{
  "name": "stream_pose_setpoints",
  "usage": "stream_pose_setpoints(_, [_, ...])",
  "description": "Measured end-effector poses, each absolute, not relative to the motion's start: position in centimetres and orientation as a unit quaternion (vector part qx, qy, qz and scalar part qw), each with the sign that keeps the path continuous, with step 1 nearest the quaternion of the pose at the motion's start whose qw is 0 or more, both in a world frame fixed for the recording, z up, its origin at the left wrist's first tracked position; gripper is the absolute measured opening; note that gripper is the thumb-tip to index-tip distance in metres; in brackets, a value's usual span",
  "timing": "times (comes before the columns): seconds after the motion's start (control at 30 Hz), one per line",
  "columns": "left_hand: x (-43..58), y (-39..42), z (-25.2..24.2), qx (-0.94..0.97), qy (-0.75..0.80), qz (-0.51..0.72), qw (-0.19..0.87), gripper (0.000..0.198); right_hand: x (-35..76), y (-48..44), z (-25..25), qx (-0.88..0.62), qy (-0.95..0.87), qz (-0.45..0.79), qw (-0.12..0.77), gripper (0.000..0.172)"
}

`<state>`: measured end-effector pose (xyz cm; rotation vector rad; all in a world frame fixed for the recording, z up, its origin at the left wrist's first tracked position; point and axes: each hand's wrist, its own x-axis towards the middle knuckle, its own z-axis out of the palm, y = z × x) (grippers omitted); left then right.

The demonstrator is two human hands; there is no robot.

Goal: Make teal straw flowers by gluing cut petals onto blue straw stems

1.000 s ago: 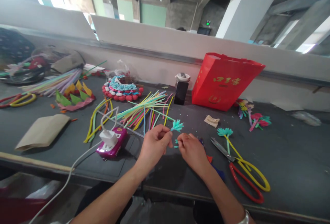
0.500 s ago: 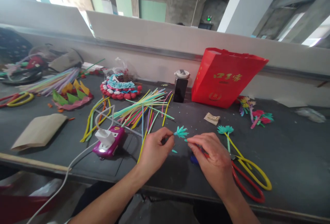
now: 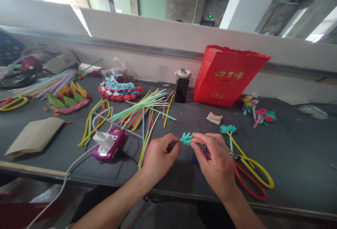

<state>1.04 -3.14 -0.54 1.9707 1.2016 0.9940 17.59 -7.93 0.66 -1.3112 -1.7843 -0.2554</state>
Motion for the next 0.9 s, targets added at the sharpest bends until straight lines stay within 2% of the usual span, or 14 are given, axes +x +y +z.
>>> stream_pose_setpoints(0.37, [1.2,-3.37,-0.45,0.755,0.442,0.375,0.308,0.016,17.4,-7.78,0.75,-0.531,-0.716,-0.097,0.442,0.019])
stream_pose_setpoints(0.9, [1.11,-3.46,-0.36,0.762,0.433,0.373,0.303,0.017,17.18,-7.79,0.44,-0.528,-0.726,-0.101,0.429,0.019])
